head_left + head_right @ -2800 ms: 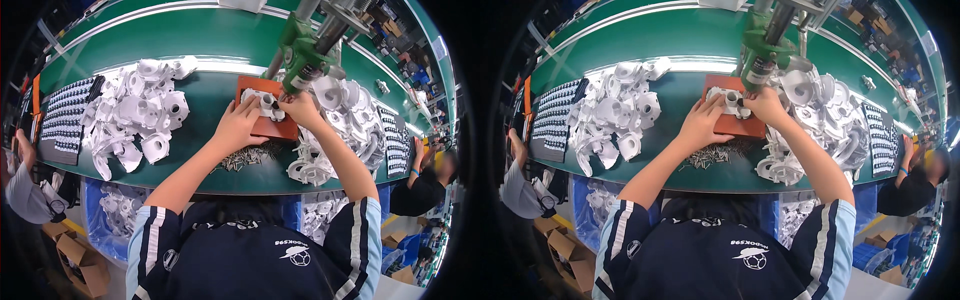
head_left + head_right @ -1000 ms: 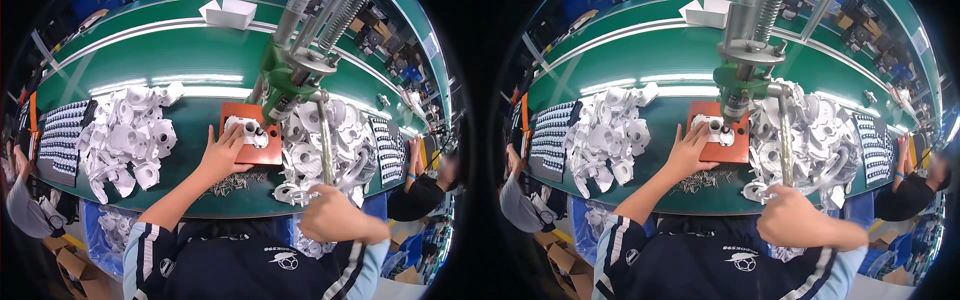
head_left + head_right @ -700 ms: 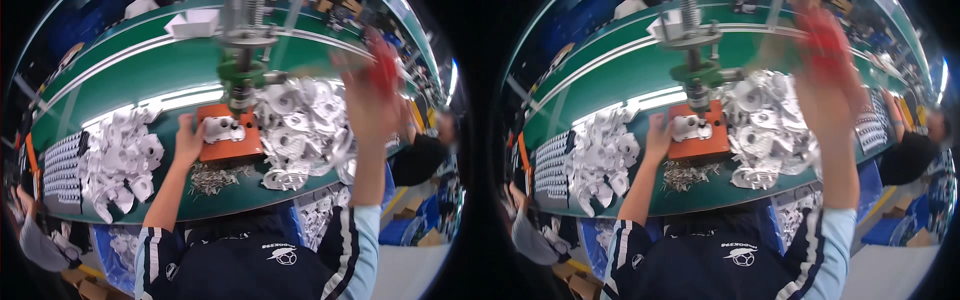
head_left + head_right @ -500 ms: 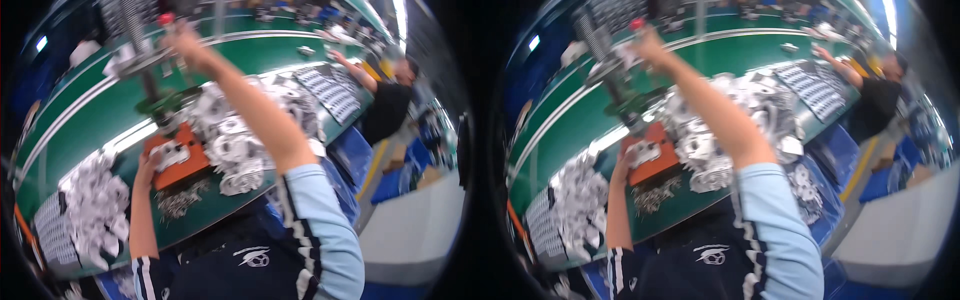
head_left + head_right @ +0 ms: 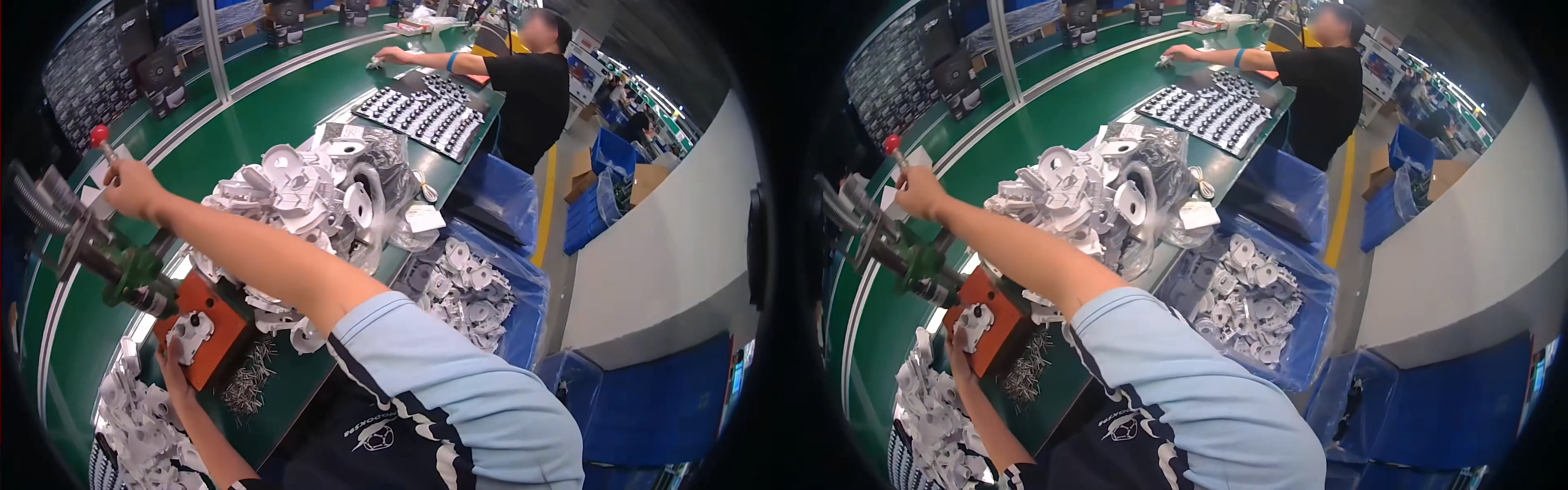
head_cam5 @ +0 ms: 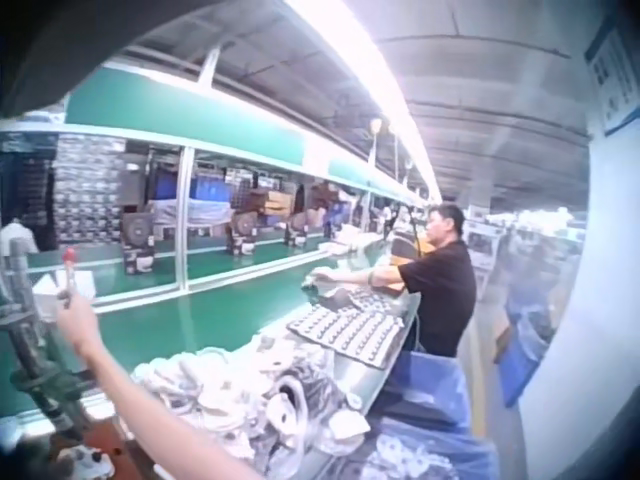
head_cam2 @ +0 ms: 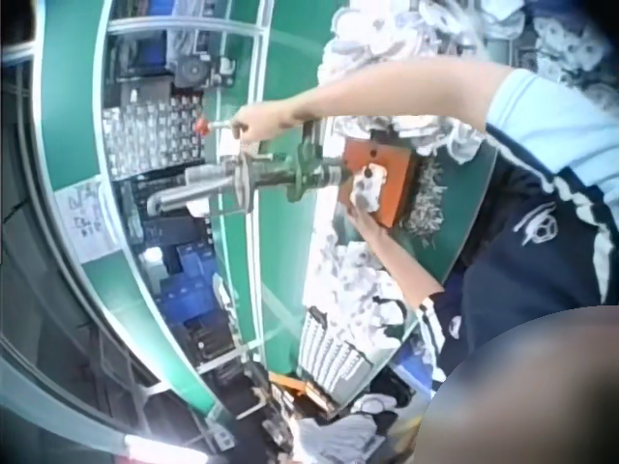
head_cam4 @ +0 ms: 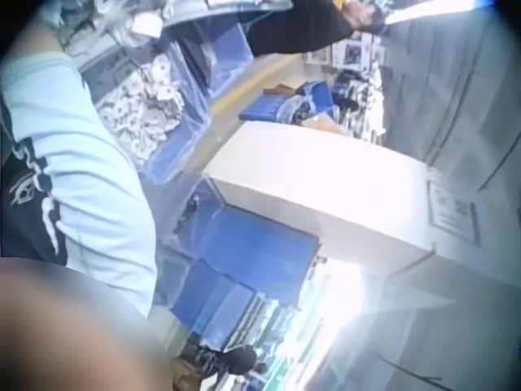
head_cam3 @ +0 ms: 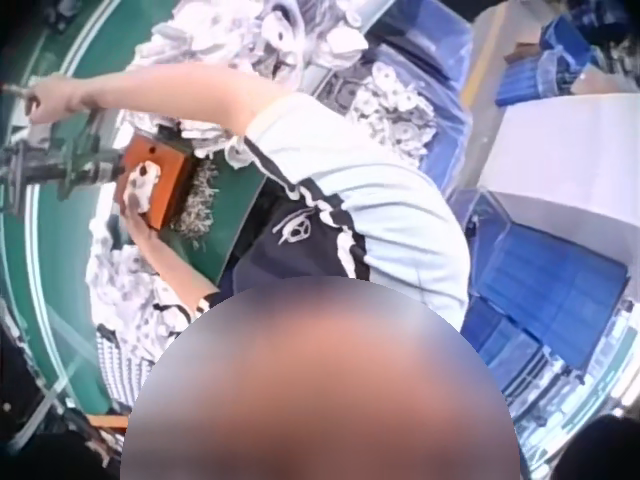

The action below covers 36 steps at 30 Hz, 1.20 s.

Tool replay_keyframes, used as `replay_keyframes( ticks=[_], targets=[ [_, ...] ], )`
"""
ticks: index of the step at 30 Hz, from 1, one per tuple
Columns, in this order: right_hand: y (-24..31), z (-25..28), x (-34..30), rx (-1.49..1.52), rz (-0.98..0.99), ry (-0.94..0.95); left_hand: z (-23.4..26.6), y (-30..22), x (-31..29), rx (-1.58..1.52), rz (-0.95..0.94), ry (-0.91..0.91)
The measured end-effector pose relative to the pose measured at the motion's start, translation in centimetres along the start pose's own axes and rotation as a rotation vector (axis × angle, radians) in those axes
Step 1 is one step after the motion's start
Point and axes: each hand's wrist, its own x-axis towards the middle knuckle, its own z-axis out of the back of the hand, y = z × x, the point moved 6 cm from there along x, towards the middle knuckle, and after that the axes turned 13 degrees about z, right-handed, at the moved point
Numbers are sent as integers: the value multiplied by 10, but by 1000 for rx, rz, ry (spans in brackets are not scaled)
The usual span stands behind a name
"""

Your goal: Assembling small plastic components using a manual press and screws on a factory line.

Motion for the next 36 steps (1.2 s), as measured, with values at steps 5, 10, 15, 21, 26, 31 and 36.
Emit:
replay_keyframes(
  ticks=[5,10,15,21,26,31,36],
  targets=[
    [24,7,-19,-35,-82,48,8,-16,-15,209,-48,-130],
    [99,54,-66,-66,109,247,-43,-50,-60,1045,-600,-47],
    [154,132,-150,313,70,228,-72,-53,-68,1569,-675,-235],
    [142,126,-250,543,-394,459,-81,-71,-50,1277,-591,131],
    [136,120,-277,613,-456,398,-100,-91,-39,1436,-729,192],
    [133,121,-283,596,-414,374,-94,-84,-32,1334,-448,227],
    [131,111,-290,637,-459,421,-94,-90,-50,1230,-486,199]
  ],
)
